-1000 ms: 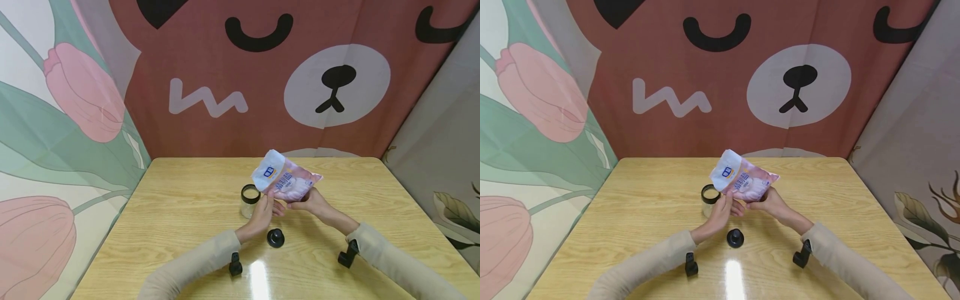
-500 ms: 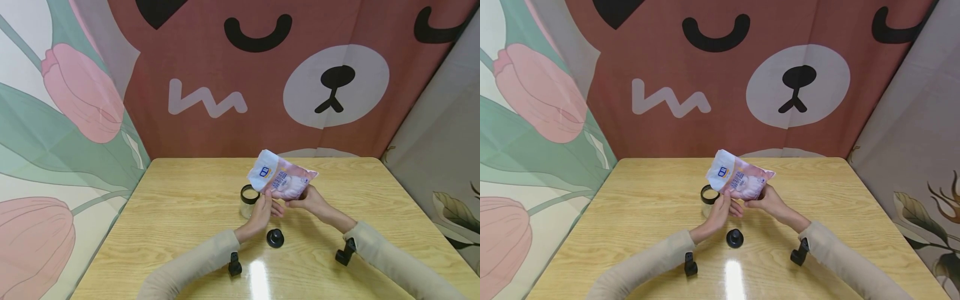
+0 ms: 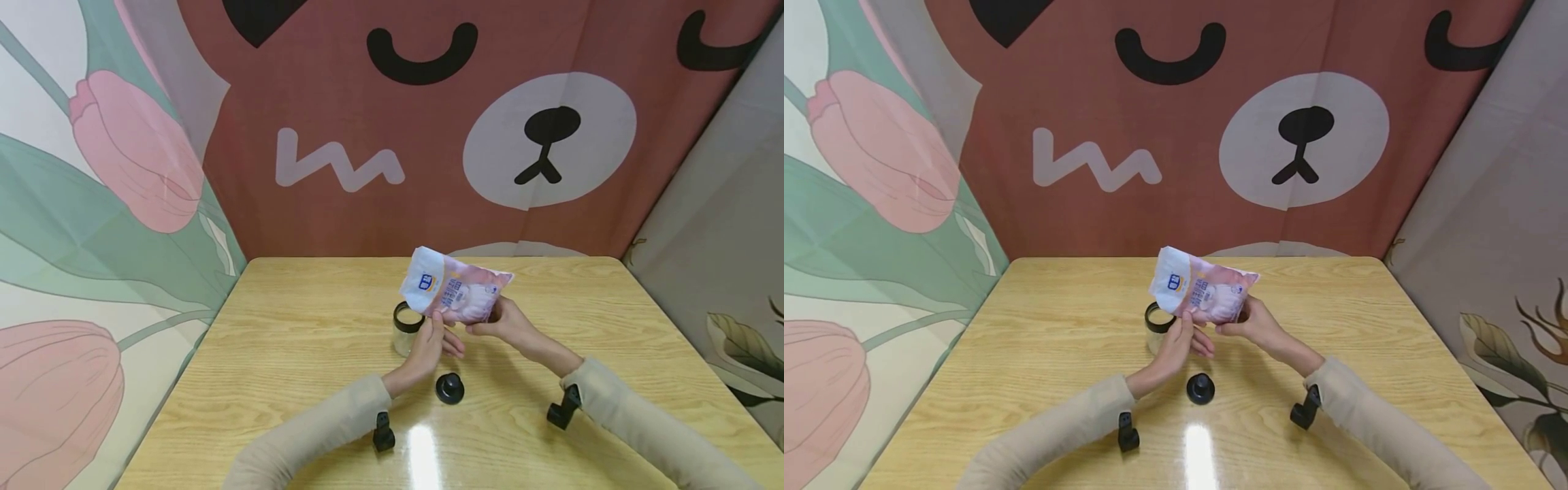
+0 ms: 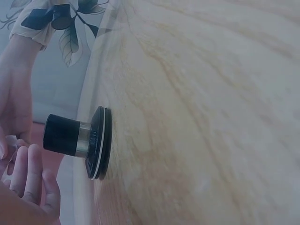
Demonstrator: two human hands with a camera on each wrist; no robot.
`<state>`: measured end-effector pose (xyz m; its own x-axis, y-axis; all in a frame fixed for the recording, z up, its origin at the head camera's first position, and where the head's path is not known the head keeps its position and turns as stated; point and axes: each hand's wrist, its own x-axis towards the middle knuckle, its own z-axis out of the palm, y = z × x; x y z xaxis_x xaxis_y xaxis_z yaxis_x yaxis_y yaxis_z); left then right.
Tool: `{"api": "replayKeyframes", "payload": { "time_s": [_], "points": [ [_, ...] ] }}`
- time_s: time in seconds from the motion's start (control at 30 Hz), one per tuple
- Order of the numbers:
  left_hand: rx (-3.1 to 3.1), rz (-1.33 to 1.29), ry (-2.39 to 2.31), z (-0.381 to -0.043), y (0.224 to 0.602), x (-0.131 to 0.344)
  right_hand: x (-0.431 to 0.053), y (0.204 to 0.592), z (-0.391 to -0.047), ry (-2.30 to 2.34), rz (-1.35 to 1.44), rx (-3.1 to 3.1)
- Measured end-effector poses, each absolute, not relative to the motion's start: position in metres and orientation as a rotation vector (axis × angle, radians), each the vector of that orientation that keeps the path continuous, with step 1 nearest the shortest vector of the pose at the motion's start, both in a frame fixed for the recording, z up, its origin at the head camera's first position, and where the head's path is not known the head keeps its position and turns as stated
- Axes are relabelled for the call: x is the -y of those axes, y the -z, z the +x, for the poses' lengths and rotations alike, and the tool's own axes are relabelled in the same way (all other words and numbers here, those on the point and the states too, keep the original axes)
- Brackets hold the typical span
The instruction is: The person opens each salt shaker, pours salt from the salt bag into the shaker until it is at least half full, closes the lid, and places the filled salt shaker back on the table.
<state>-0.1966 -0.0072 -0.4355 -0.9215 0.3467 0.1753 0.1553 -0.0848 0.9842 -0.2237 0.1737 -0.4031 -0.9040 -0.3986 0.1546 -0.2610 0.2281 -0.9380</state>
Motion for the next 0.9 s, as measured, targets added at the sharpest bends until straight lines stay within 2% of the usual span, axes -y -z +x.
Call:
{"api": "replayKeyframes", "payload": {
  "time_s": [0.57, 0.9],
  "points": [
    [-2.031, 0.578, -2.143, -0.199, 0.437, 0.007, -0.174, 0.396, -0.223, 1.758, -0.664, -2.348],
    [-2.01, 0.574, -2.164, -0.198, 0.435, 0.007, -0.181, 0.416, -0.239, 1.809, -0.713, -2.312]
  ]
}}
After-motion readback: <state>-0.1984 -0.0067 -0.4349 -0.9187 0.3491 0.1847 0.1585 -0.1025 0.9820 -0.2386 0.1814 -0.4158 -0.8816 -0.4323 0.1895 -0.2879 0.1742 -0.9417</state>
